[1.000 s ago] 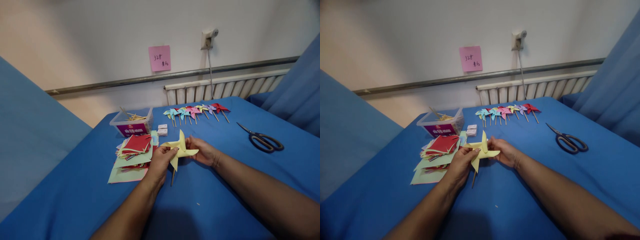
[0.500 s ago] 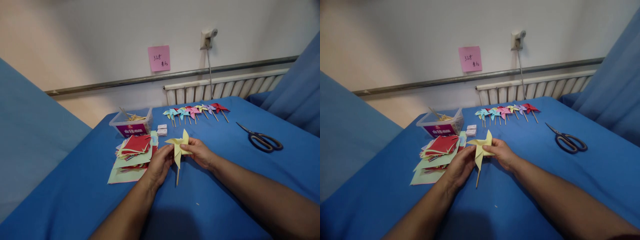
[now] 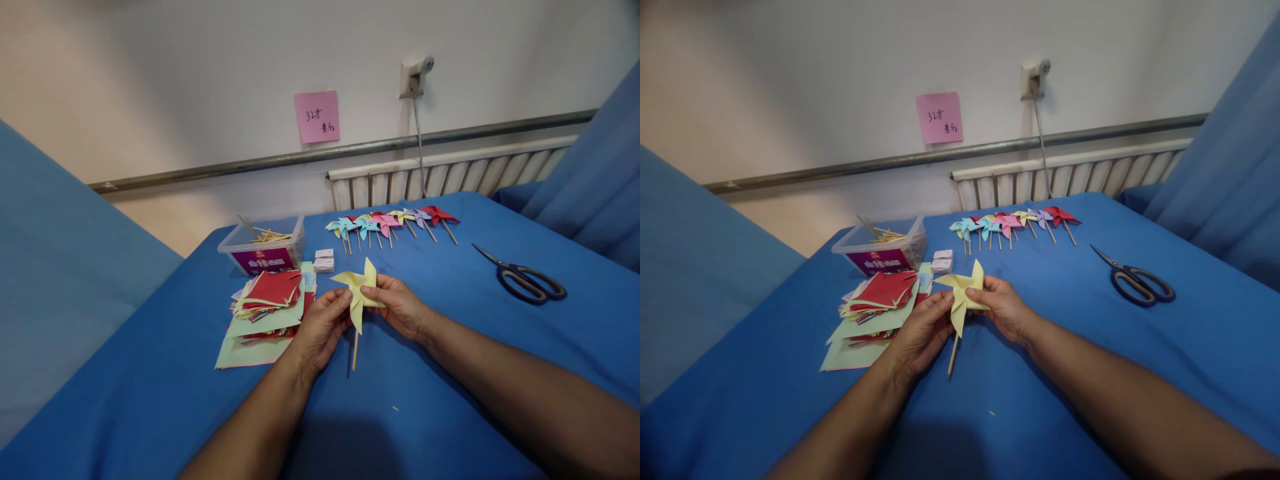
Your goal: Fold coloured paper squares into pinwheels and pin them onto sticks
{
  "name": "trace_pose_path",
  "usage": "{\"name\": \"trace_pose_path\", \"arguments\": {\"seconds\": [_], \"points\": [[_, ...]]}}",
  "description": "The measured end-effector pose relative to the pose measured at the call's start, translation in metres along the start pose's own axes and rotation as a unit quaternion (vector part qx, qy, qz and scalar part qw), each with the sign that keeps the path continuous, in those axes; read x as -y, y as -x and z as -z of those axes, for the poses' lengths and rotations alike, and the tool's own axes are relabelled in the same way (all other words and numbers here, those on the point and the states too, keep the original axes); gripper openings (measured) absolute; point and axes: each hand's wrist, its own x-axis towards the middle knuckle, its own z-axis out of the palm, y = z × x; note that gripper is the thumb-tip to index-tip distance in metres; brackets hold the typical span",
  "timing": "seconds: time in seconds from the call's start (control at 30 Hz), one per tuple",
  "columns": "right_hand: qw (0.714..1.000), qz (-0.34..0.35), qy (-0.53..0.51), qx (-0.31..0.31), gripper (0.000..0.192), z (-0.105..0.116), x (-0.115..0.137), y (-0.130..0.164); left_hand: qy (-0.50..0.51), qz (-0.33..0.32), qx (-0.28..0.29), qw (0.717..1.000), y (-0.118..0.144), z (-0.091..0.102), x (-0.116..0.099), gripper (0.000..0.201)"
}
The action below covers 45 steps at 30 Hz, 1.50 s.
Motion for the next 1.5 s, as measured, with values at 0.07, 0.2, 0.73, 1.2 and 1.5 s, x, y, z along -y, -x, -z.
{"name": "trace_pose_path", "arguments": {"seconds": [0.07,0.2,0.73,1.2,1.5], "points": [[1.000,0.001,0.002,0.000,0.026,0.000,0.000,0.000,-0.001,0.005,0.001,1.000,0.000,0.000,0.000,0.027],[1.000,0.000,0.009,0.004,0.025,-0.001,0.000,0.002,0.001,0.007,0.002,1.000,-0.001,0.000,0.002,0.026],[0.998,-0.001,-0.039,-0.053,0.029,0.004,0.001,-0.002,-0.076,-0.053,0.005,0.996,0.003,-0.006,0.003,0.037],[0.996,0.025,0.041,-0.074,0.030,0.002,-0.004,-0.004,-0.250,-0.121,-0.067,0.958,-0.005,0.000,0.011,0.023],[0.994,0.014,0.061,-0.091,0.035,0.004,-0.006,-0.003,-0.235,-0.110,-0.081,0.962,-0.004,-0.002,0.008,0.025]]}}
